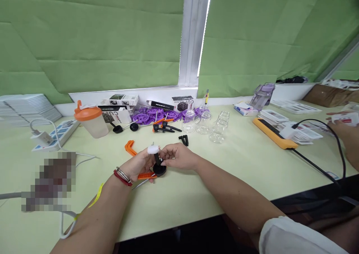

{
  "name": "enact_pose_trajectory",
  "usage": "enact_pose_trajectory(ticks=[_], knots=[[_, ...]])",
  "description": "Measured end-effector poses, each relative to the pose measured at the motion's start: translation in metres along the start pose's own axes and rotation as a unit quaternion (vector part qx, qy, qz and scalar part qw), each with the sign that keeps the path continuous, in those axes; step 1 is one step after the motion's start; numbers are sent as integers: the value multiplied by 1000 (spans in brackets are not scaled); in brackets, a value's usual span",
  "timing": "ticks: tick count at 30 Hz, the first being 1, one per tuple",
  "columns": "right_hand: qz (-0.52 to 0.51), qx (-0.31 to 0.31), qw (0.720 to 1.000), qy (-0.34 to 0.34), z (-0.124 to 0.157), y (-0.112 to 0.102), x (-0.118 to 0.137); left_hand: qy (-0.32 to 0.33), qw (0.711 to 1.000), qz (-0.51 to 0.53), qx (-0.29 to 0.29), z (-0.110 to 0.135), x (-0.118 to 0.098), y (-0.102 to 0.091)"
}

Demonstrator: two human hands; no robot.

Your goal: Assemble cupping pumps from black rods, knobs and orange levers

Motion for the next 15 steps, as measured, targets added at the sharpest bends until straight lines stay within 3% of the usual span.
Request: enact_pose_trajectory(ticks=[15], knots=[[-19,15,1000,2,0,3,0,6,1000,15,19,-2,1,1]])
Point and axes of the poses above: each hand's wrist, its own z-axis away from the middle knuckle, its own y-axis out of the palm, x = y × z, the point moved 9 cm from there along -z, towards the middle knuckle, and after that the axes turned 7 degrees about y, right-handed, at the moved point
